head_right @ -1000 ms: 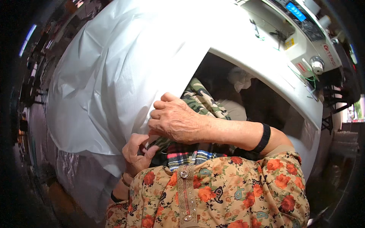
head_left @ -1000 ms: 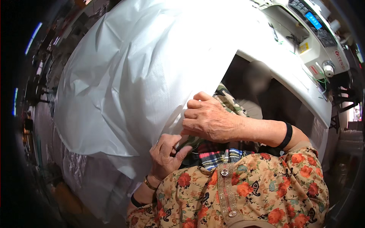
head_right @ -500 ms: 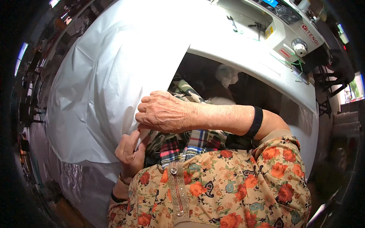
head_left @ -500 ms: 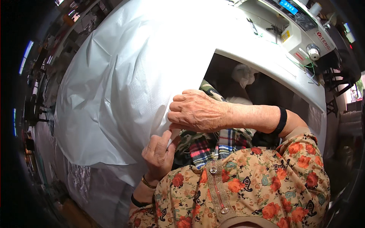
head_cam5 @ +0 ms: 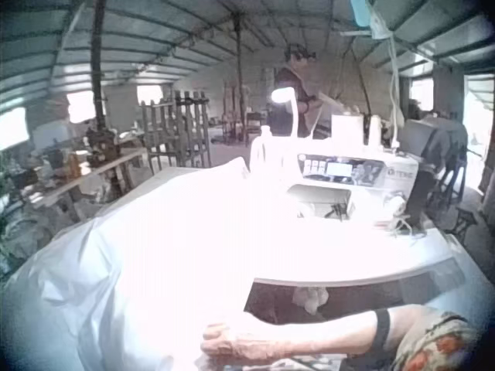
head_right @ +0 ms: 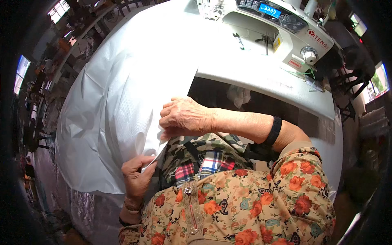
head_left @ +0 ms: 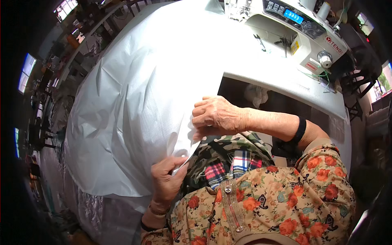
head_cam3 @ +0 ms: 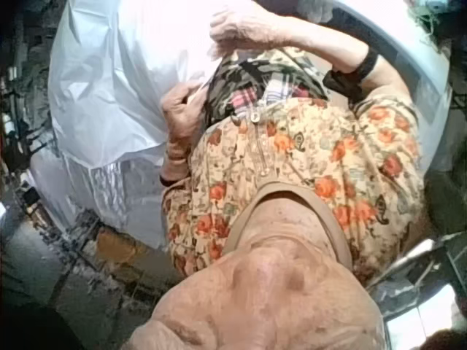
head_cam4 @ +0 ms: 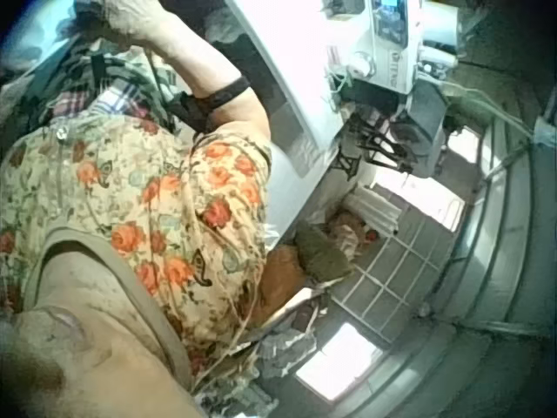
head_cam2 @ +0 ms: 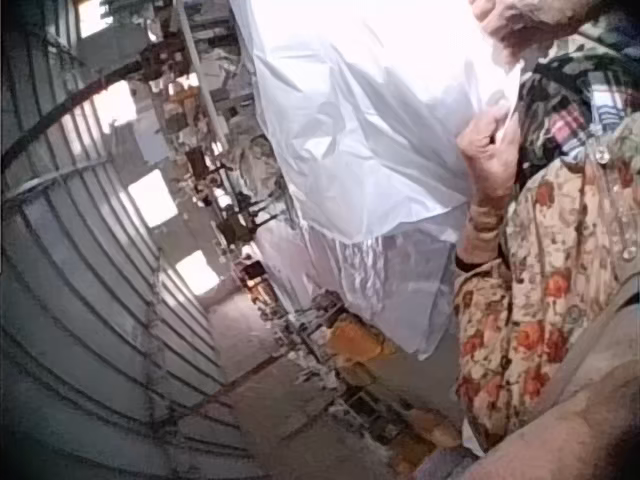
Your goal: Sewing a large piece of white fabric using an industrial sewing machine.
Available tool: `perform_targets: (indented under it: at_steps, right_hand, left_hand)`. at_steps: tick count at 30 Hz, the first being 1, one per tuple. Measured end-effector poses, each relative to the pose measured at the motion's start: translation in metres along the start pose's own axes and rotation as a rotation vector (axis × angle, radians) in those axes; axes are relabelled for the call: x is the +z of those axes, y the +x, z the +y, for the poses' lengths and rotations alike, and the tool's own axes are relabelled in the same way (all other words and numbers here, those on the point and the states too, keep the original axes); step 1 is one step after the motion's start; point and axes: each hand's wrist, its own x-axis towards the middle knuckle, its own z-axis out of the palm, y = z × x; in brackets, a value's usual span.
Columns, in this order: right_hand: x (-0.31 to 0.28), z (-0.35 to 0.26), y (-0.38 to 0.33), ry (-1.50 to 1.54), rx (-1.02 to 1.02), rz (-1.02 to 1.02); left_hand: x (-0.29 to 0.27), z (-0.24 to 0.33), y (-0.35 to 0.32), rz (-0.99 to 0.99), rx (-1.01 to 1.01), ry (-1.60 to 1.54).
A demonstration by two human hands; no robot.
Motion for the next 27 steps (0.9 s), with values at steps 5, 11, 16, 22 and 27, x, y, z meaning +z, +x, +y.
perform_targets:
  at_steps: [5, 11, 16, 22, 27]
  right_hand:
    - [-0.007, 0.038, -0.008, -0.108, 0.025, 0.09]
    - [-0.025, 0.082, -0.019, -0.117, 0.064, 0.108]
    - [-0.035, 0.104, -0.016, -0.113, 0.047, 0.097]
    - [-0.041, 0.12, -0.02, -0.086, 0.077, 0.158]
    - [-0.045, 0.121, -0.017, -0.007, 0.129, 0.098]
  left_hand:
    - [-0.005, -0.006, 0.002, 0.025, 0.022, 0.037]
    - [-0.009, -0.014, 0.007, 0.016, -0.041, 0.017]
    - [-0.011, -0.017, 0.005, 0.085, -0.042, 0.042]
    - [-0.019, -0.007, 0.006, 0.062, -0.037, 0.111]
    - [-0.023, -0.009, 0.005, 0.078, 0.009, 0.119]
